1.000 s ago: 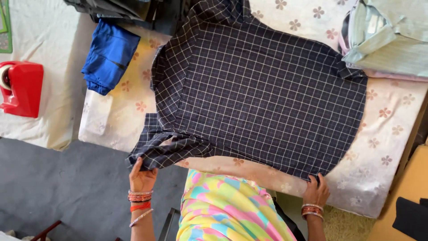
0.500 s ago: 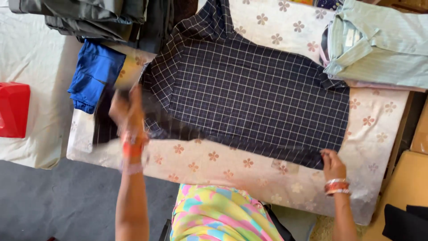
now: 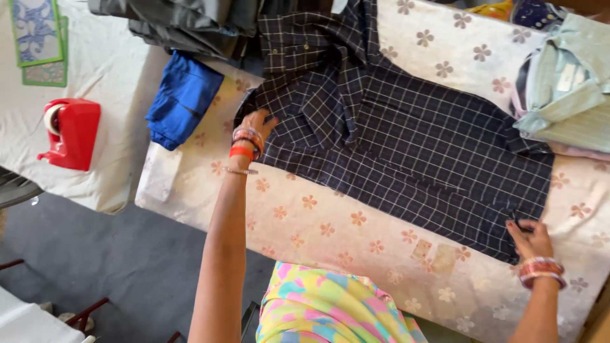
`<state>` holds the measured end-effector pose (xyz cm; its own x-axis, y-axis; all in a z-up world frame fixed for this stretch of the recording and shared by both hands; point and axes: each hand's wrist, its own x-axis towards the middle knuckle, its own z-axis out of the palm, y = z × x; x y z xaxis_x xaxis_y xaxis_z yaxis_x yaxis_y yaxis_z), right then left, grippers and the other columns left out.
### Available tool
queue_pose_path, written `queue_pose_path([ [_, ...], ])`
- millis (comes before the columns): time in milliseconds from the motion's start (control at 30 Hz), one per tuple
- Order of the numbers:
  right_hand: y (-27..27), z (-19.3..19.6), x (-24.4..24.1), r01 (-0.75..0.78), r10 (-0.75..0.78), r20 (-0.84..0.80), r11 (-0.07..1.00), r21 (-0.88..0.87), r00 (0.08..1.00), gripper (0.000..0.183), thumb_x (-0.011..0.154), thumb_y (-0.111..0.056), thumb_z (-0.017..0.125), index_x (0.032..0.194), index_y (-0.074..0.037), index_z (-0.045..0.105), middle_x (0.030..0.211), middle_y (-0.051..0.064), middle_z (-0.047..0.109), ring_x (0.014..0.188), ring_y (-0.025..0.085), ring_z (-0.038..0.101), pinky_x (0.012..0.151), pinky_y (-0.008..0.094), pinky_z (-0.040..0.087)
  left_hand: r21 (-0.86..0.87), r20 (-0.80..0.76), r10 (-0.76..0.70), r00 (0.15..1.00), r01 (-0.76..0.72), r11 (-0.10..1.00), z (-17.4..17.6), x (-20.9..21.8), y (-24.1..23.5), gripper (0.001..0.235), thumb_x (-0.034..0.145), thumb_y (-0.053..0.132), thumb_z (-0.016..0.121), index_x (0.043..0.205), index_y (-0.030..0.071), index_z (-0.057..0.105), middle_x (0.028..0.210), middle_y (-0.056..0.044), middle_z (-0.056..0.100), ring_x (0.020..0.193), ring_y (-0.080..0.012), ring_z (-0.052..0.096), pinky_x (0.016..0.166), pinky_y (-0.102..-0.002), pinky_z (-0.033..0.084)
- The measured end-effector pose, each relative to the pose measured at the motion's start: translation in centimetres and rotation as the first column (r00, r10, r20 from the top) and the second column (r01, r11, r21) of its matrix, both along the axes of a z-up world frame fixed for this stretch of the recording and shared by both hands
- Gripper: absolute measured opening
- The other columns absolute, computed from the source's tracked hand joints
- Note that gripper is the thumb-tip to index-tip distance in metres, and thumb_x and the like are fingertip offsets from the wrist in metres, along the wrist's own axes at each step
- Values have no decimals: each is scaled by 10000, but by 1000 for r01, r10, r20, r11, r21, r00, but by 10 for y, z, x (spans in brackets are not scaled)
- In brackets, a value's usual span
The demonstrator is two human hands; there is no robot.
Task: The person takes a plaid shirt from a cardboard box, spreads it face-down on a padded table, smooths the fabric with both hands, folds the sleeves across the back, folds the sides inward, then folds the shirt into a compact rectangle and places it with the folded clothes.
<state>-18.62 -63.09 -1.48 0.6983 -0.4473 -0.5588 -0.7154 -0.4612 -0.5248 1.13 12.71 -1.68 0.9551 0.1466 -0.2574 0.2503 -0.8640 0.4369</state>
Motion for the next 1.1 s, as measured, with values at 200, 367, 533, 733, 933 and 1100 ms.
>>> queue_pose_path([
  [200, -46, -42, -60, -4, 16, -181, 998, 66, 983, 678, 843, -522, 781, 1203, 25, 602, 975, 91, 682, 791, 173, 638, 661, 339, 539, 254, -439, 231, 868, -126, 959, 51, -31, 5, 635, 838, 699, 665, 1201, 181, 727, 1271, -52, 699, 1226, -299, 613, 1166, -679, 215],
  [367, -56, -62, -101, -83, 83, -19, 996, -30, 996, 575, 994, -467, 772, 861, 81, 661, 675, 7, 504, 658, 104, 390, 559, 302, 309, 278, -445, 170, 879, -45, 960, 40, -54, 30, 740, 690, 739, 783, 1189, 194, 745, 1221, -91, 709, 1207, -334, 603, 1103, -582, 333],
  [533, -29, -38, -94, 59, -62, 70, 997, 47, 996, 353, 961, -368, 773, 989, -24, 700, 746, -41, 537, 656, 58, 408, 567, 253, 316, -104, -286, 47, 957, -80, 991, -77, -81, 116, 582, 755, 489, 864, 1137, 67, 740, 1060, -140, 763, 974, -261, 704, 885, -435, 529],
  [733, -23, -36, -93, 150, -148, -41, 986, 68, 988, 310, 965, -331, 751, 1049, -35, 711, 787, 8, 641, 675, 96, 536, 600, 263, 451, -449, -304, 153, 940, -283, 847, -71, -112, 125, 315, 920, 226, 821, 1093, 5, 680, 832, -174, 701, 681, -204, 603, 596, -365, 488],
  [933, -37, -64, -114, 146, -146, -13, 984, 97, 989, 333, 941, -330, 761, 1074, -30, 707, 872, 0, 681, 753, 76, 613, 686, 283, 545, -542, -245, 230, 942, -330, 773, -82, -132, 111, 228, 905, 120, 751, 1062, -8, 647, 822, -120, 722, 654, -165, 674, 574, -306, 558],
  [1100, -14, -45, -111, 33, -34, -22, 997, -69, 999, 373, 981, -330, 789, 1045, 29, 713, 858, 95, 676, 714, 152, 583, 700, 312, 514, -430, -64, 159, 985, -171, 886, -96, -149, 112, 280, 881, 99, 760, 1105, -38, 663, 871, -130, 732, 722, -170, 704, 644, -311, 568],
])
